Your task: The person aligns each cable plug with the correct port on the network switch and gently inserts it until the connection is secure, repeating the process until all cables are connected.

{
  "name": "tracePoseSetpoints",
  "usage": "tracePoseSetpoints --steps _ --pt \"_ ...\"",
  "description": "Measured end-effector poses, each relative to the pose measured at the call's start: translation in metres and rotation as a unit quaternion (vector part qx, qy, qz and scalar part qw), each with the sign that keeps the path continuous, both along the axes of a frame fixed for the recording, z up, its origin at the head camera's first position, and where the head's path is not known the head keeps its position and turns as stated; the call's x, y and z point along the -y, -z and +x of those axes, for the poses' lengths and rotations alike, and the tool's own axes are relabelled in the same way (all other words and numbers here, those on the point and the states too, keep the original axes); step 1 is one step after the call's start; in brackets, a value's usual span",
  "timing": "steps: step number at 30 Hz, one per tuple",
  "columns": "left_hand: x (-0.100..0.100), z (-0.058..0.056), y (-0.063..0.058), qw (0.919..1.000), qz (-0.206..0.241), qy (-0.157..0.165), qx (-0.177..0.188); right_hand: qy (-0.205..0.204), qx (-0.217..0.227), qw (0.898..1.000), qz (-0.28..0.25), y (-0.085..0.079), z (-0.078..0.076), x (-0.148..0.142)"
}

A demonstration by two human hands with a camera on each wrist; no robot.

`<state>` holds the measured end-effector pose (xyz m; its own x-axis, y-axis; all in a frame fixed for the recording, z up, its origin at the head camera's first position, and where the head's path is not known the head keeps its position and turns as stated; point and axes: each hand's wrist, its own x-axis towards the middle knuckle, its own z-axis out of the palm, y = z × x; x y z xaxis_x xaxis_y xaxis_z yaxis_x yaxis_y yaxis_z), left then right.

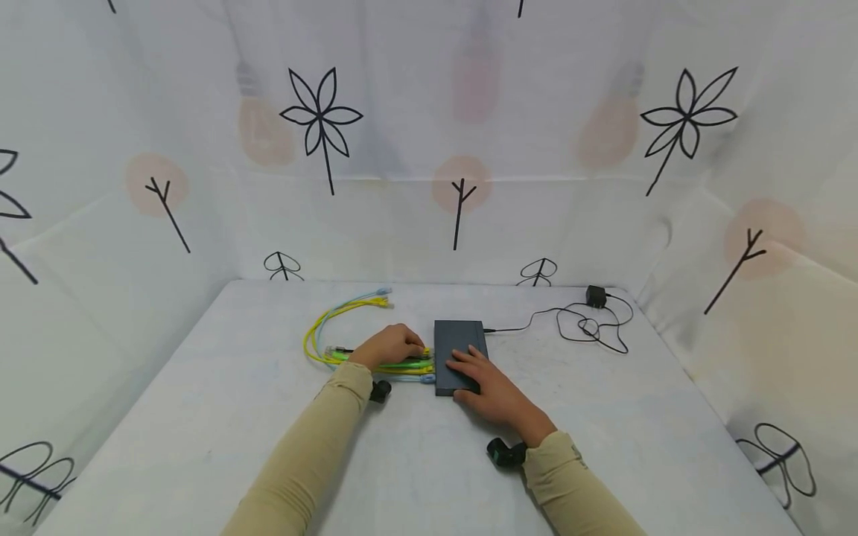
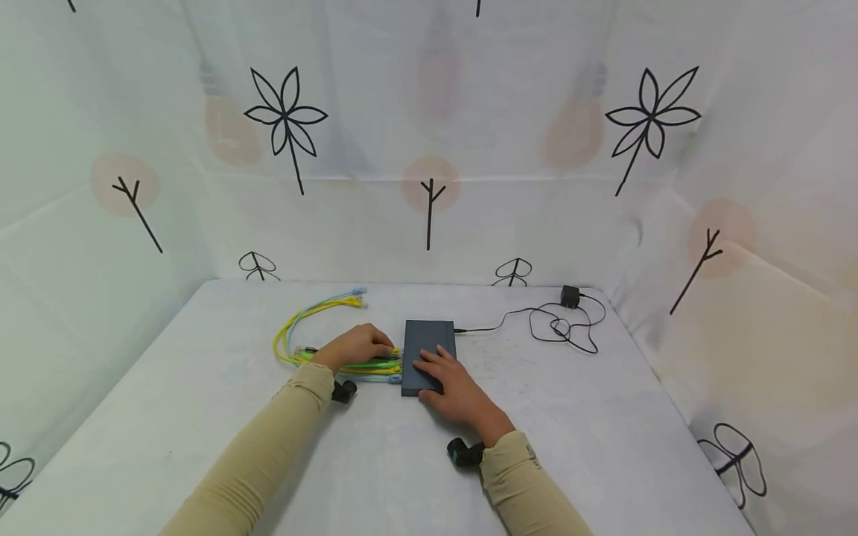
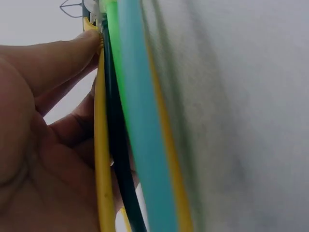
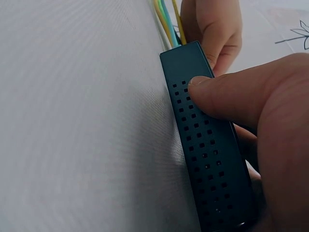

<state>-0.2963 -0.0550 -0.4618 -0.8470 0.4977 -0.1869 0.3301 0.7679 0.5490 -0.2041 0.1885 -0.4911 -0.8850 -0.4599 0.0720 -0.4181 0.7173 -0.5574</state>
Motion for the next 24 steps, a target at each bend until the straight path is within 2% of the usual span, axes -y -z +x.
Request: tracePoseSetpoints --steps 8,17,24 --pt "0.0011 -0.0012 0.0021 0.9997 0.022 0.008 -0.001 0.003 0.002 1.000 -0.001 -0.0016 0.0004 0.0000" --pt "-0.0020 0.0022 0.0008 1.0000 0.002 -0.004 -0.006 0.001 0.002 1.000 -0.001 -0.0016 0.0005 -0.0007" --pt "0.0017 -0.0027 0.0029 0.9999 0.000 0.017 0.000 0.003 -0.002 1.000 0.004 -0.0012 0.0002 -0.0013"
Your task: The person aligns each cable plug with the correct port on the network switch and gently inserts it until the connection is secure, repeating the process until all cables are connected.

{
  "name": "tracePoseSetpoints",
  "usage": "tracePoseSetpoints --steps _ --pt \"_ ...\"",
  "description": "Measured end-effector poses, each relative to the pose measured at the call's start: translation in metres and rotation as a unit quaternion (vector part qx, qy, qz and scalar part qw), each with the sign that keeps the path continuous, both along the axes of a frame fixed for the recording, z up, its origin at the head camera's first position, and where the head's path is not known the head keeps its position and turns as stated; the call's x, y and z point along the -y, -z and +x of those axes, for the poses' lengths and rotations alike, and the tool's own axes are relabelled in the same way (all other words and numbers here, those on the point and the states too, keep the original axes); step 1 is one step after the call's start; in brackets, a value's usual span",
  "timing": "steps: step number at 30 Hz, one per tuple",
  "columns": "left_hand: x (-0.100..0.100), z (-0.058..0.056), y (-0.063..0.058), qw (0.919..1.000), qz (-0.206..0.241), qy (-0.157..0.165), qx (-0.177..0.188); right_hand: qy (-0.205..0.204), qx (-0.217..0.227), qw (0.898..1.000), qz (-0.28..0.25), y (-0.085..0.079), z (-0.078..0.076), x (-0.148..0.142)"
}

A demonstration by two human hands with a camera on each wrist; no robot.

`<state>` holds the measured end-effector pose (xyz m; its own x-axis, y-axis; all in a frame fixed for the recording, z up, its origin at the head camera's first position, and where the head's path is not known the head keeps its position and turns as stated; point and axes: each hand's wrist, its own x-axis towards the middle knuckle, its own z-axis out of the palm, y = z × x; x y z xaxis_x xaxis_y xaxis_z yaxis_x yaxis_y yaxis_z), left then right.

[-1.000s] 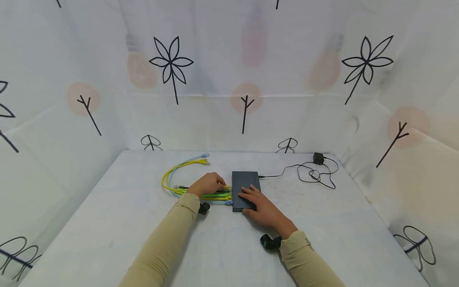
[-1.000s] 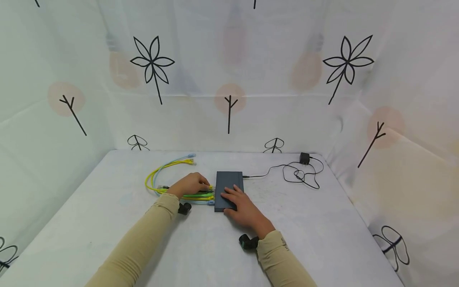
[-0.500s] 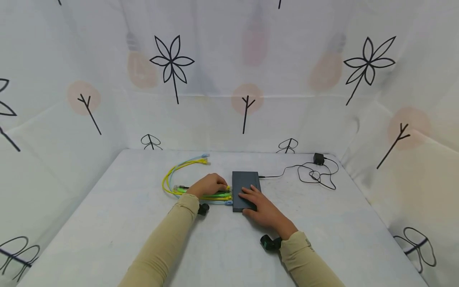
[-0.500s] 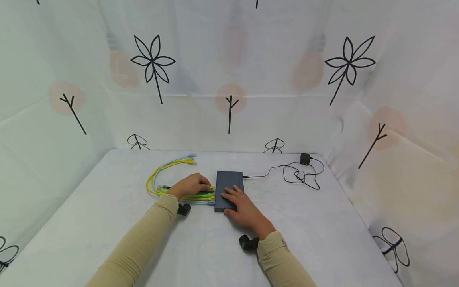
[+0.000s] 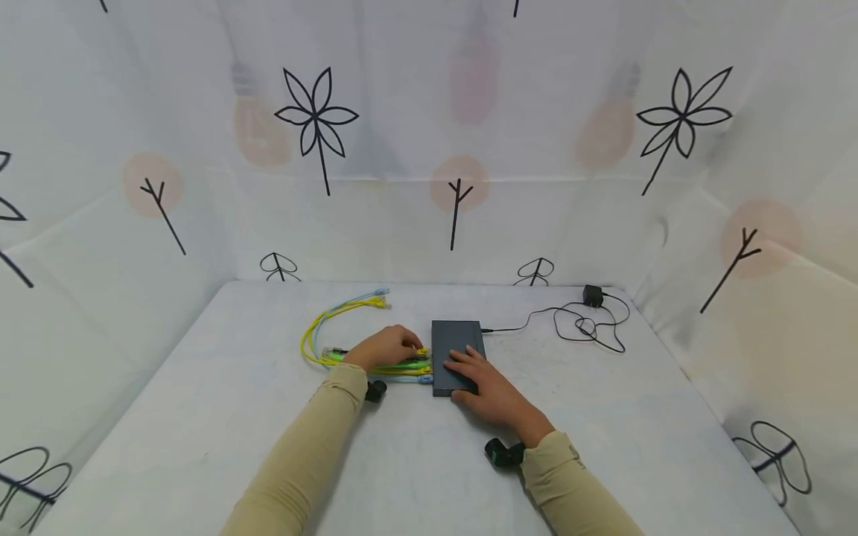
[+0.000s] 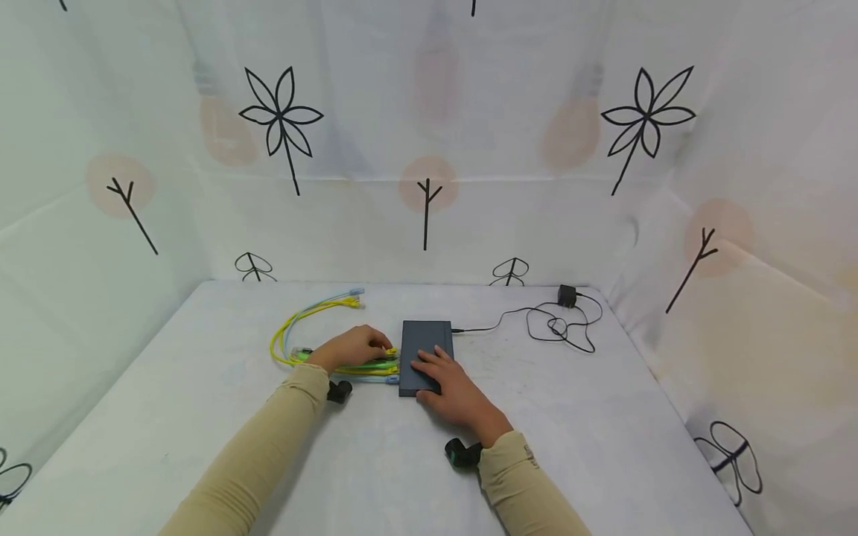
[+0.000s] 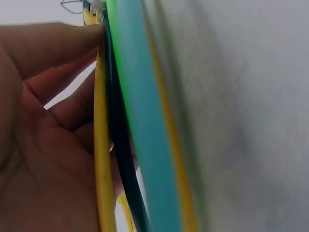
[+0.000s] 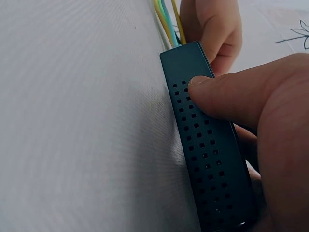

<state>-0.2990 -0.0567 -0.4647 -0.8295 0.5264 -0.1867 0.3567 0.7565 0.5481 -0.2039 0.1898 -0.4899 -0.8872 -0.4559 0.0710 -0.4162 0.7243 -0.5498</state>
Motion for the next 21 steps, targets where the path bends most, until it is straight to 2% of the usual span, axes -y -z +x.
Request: tracePoseSetpoints --steps 5,11,21 --pt "0.0030 0.0018 -0.0024 0.9998 0.010 -0.015 0.000 0.000 -0.001 1.000 0.001 -0.0010 0.0009 0.0007" --pt "0.0026 0.0055 -0.0027 0.9989 -0.010 -0.040 -0.020 -0.002 -0.003 1.000 0.005 -0.0008 0.0012 0.0013" --pt "0.0000 0.0067 0.0019 0.9981 -0.004 -0.029 -0.054 -0.002 -0.004 1.000 0.005 -0.0006 0.0011 0.0010"
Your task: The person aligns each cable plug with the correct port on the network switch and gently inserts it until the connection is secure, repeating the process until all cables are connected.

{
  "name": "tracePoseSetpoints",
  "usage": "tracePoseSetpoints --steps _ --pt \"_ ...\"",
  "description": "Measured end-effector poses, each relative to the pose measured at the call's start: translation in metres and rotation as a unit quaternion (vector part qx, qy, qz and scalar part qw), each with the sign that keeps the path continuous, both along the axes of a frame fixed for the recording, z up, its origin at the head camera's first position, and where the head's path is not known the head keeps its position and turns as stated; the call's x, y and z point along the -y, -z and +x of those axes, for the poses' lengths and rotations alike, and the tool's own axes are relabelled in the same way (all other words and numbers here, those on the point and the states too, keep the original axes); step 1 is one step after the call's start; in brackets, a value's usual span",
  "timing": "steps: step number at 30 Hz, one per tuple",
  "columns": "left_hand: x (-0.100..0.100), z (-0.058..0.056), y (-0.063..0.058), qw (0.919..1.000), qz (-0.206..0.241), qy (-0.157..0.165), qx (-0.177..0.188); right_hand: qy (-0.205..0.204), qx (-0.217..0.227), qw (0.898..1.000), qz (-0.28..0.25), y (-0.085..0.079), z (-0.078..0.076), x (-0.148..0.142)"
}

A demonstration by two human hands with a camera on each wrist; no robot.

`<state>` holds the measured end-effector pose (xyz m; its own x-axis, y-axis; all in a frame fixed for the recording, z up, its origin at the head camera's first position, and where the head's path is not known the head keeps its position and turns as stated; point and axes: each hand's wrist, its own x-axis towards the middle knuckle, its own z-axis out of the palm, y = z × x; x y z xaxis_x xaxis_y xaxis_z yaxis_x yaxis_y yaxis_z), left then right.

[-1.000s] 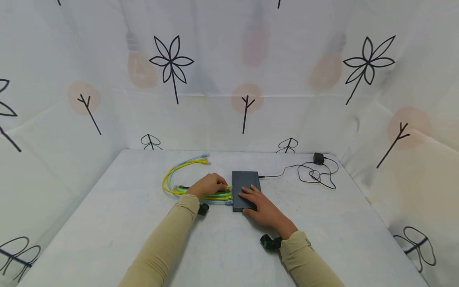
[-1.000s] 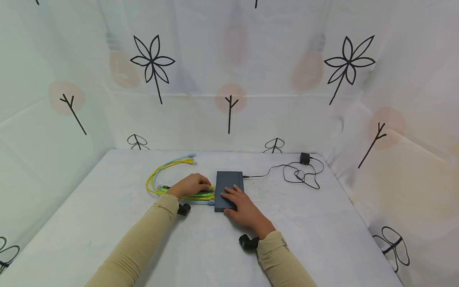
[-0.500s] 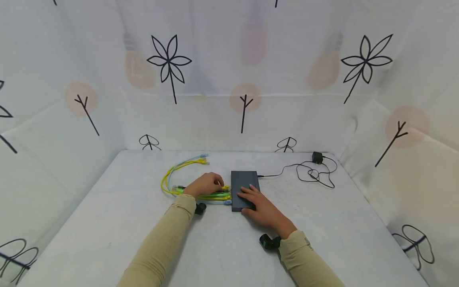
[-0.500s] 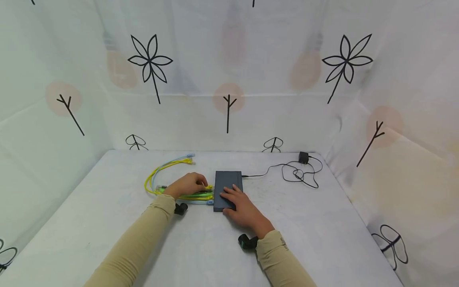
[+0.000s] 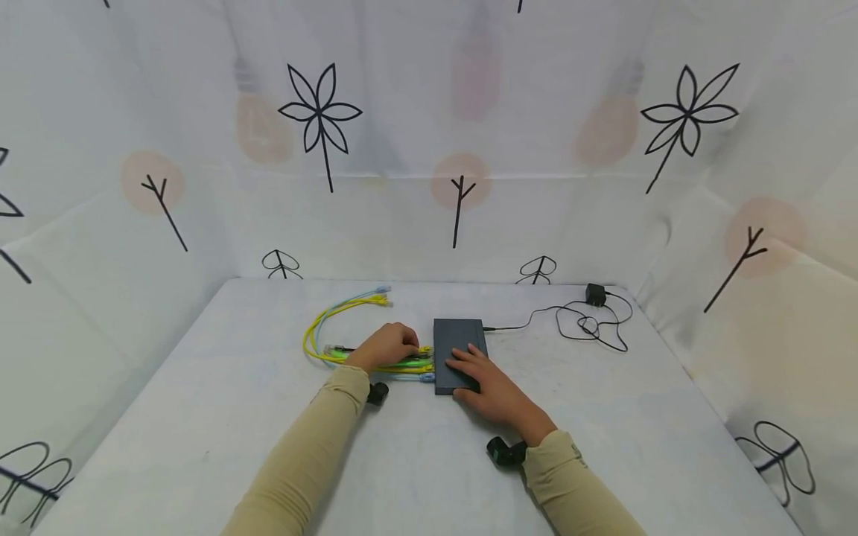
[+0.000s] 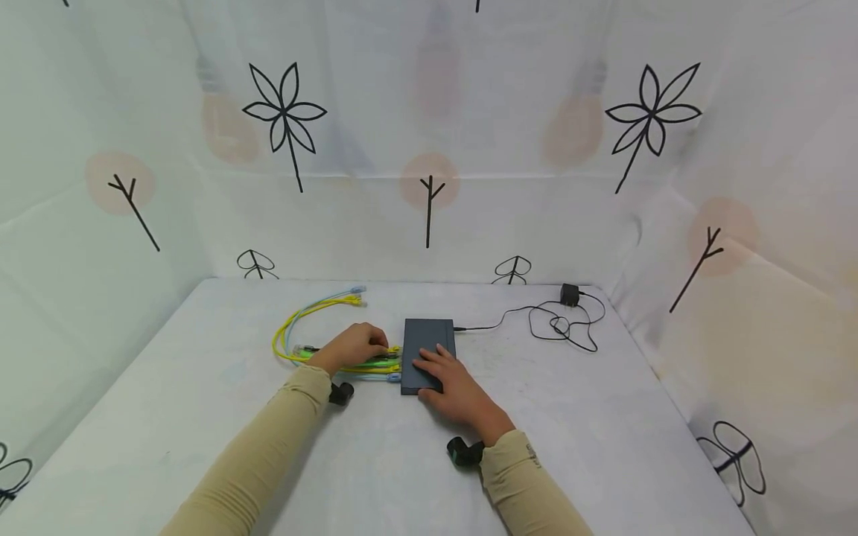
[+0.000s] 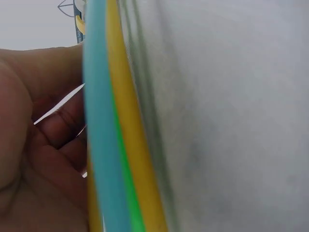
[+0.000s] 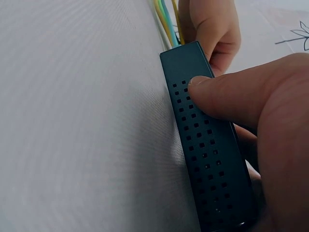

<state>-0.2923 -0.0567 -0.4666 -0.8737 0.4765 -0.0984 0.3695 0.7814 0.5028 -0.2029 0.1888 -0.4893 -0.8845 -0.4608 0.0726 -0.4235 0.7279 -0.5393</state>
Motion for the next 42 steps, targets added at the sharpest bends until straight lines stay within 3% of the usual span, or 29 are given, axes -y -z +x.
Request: tracePoseSetpoints --steps 13,42 --pt "0.0000 -0.0003 0.0055 0.9993 0.005 0.017 -0.033 -0.009 0.001 1.000 -0.004 0.0015 -0.0009 -0.0019" --pt "-0.0030 0.0031 0.0072 0.9990 0.044 0.007 -0.005 -0.004 0.010 1.000 -0.017 0.0019 -0.0014 -0.0042"
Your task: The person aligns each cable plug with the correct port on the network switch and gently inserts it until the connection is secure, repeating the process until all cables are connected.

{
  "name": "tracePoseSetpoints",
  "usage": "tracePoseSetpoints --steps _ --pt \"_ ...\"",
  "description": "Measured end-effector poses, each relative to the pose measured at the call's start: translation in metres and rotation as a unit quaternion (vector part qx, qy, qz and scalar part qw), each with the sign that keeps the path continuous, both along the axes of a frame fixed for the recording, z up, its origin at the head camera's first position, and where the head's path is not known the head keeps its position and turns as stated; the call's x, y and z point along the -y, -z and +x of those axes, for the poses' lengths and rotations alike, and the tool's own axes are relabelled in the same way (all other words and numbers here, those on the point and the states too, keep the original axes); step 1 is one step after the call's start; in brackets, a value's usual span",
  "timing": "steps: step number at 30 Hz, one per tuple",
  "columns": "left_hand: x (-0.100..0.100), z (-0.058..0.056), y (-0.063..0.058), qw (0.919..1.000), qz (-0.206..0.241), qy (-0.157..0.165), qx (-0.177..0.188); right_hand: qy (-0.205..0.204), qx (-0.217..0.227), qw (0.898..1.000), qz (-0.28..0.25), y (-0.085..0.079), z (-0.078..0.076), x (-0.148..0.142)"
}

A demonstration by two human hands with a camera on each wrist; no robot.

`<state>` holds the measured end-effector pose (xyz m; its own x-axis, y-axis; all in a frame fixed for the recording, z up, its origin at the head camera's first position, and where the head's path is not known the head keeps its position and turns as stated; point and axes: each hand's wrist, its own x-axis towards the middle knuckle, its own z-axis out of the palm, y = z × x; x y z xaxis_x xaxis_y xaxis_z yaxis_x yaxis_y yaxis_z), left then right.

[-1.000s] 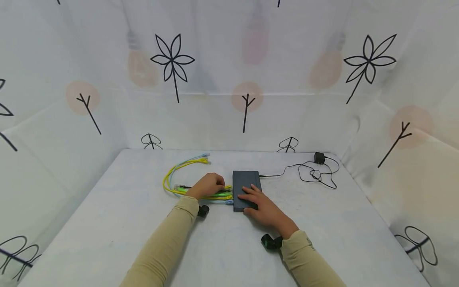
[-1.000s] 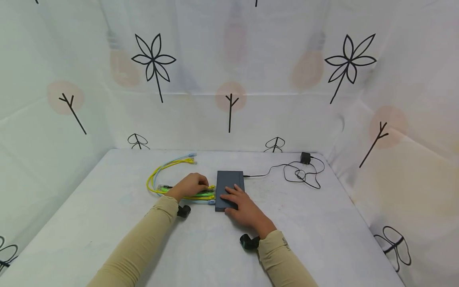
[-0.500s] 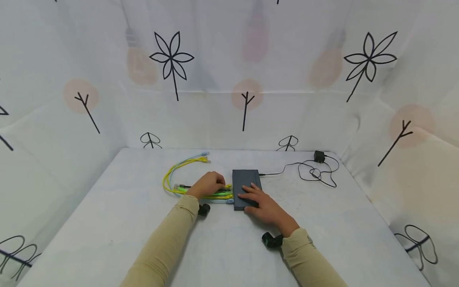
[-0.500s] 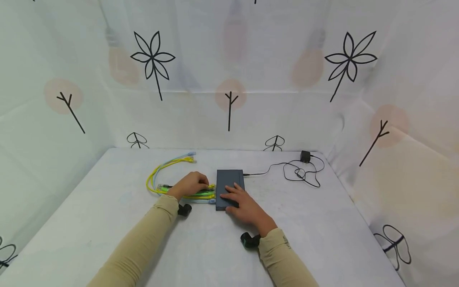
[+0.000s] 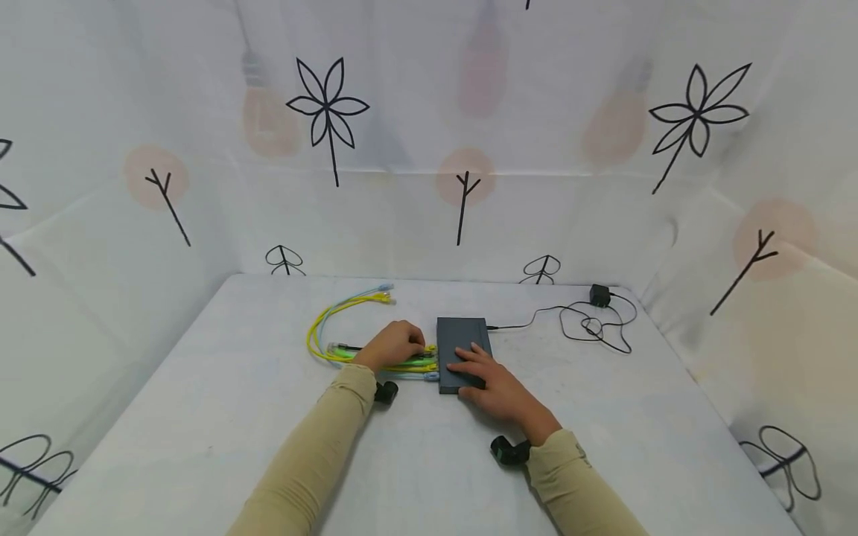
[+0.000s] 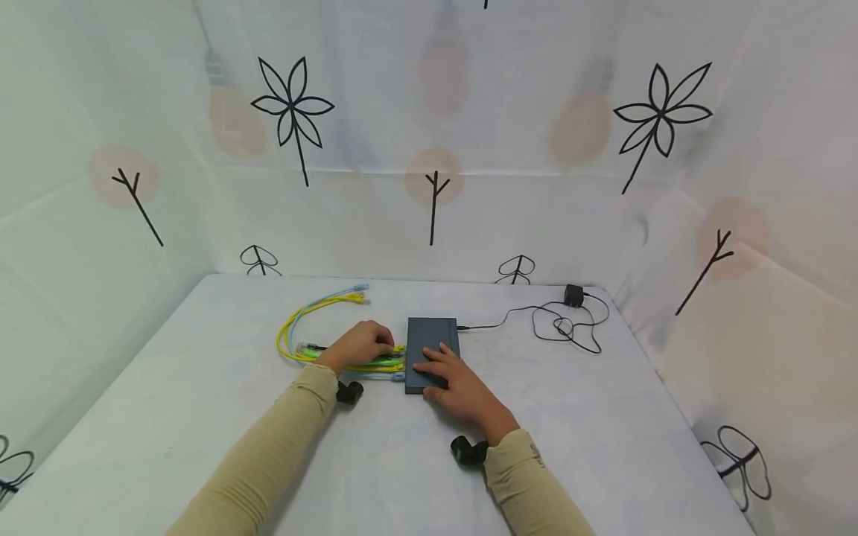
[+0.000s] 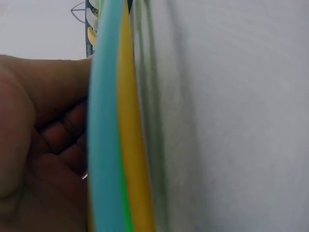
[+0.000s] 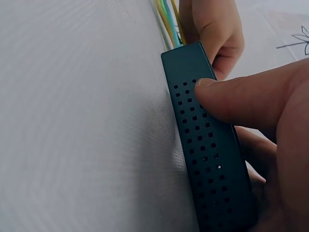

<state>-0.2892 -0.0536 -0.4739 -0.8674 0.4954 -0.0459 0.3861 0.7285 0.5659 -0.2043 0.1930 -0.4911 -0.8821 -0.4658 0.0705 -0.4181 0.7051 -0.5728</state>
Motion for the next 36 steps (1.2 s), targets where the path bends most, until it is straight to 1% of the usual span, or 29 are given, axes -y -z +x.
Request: tracePoseSetpoints --steps 15,17,24,28,31,36 --pt "-0.001 -0.006 -0.001 0.9998 -0.002 -0.007 0.016 0.002 -0.003 1.000 -0.001 -0.003 0.000 0.001" --pt "-0.001 -0.005 -0.001 0.9997 -0.003 -0.012 0.018 0.003 0.000 1.000 -0.003 -0.003 0.001 0.001" --pt "-0.002 0.002 0.003 0.9994 0.013 -0.025 0.022 0.009 0.003 1.000 -0.013 0.000 0.003 -0.001" --pt "-0.003 0.006 0.003 0.9987 0.020 -0.039 0.026 0.004 0.005 1.000 -0.012 0.002 0.003 -0.002" --pt "-0.003 0.007 0.002 0.9986 0.019 -0.043 0.025 0.004 0.003 1.000 -0.008 0.003 0.003 -0.002" --pt "-0.002 0.008 -0.001 0.9987 0.008 -0.046 0.022 0.002 0.000 1.000 -0.016 0.003 0.001 -0.003"
